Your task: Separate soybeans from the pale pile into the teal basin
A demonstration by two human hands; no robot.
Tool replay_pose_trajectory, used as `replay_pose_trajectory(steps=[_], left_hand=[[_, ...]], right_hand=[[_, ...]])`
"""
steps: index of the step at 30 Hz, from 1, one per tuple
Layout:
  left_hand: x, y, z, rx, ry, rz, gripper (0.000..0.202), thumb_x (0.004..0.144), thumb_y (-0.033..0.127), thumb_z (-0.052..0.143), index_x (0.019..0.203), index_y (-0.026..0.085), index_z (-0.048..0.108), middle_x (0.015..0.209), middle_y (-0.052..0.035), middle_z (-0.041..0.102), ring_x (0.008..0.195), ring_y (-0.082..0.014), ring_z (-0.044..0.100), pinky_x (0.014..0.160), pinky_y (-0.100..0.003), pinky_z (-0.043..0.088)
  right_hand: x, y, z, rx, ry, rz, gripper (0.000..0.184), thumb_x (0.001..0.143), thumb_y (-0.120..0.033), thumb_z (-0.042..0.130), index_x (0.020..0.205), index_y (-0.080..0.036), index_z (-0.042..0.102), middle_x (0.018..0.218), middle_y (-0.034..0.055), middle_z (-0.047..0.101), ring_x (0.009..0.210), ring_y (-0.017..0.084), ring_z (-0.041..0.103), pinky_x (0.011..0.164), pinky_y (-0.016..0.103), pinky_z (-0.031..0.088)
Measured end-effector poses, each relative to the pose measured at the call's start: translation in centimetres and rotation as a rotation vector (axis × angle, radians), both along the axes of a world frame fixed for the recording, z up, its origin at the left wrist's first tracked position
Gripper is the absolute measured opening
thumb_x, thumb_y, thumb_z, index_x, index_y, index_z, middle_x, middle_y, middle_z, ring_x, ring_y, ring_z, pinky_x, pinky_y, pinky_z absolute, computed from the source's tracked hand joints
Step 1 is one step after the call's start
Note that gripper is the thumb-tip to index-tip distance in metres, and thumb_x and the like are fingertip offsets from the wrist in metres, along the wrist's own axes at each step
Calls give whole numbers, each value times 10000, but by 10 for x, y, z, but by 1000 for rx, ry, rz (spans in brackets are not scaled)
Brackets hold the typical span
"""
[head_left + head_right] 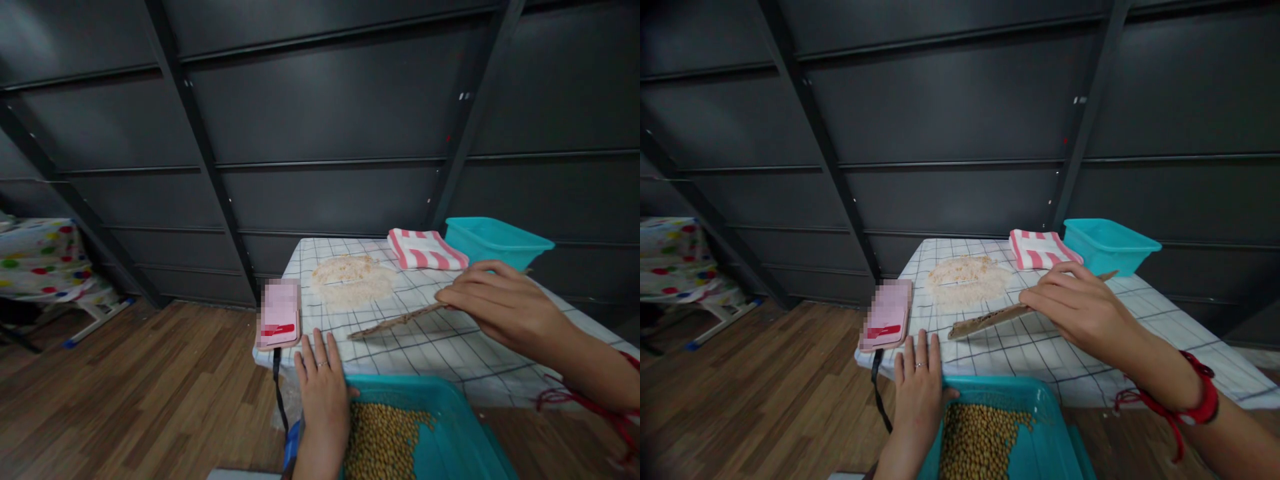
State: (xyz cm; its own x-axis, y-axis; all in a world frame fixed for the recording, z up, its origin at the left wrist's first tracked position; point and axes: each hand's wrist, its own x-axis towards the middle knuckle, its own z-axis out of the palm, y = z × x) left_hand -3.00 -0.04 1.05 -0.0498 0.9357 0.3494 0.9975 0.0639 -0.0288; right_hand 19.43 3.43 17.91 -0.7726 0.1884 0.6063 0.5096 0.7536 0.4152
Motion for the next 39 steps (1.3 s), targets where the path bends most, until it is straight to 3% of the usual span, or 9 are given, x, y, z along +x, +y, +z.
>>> replay_pose_trajectory(steps=[7,16,23,33,39], left_hand=[[0,-1,5,1,15,-10,781,561,412,695,1254,176,421,1351,-154,401,1235,-345,354,986,-528,335],[1,3,-3,8,20,14,800,531,387,720,1248,187,426,1356,-148,390,1246,-346,335,994,-519,323],[2,0,0,54,46,17,798,518,331,737,1242,181,435,1344,-148,407,1237,-340,351,988,-500,348],[2,-3,6,89,102,20,770,512,287,738,1222,183,458,1320,-130,439,1220,-327,380,970,-472,376],[3,-2,5,64,117,42,793,488,292,749,1220,198,459,1322,-114,439,1218,-324,383,973,-462,370]], right_hand=[[-20,-7,-20,35,-128,-79,264,823,3,330,834,-158,539,659,11,596,622,138,495,685,319,381],[-26,-15,-19,123,-166,-119,315,833,-22,290,765,-149,570,616,20,580,579,141,480,621,312,370],[-21,20,-32,232,-113,-38,223,820,13,388,823,-101,579,638,23,597,612,136,505,641,307,397],[1,78,-8,158,8,-212,227,851,-83,383,883,-159,595,747,55,622,706,167,514,681,313,373],[-7,113,-31,141,176,-207,309,790,-8,351,880,-155,608,701,56,601,709,183,496,669,312,349]])
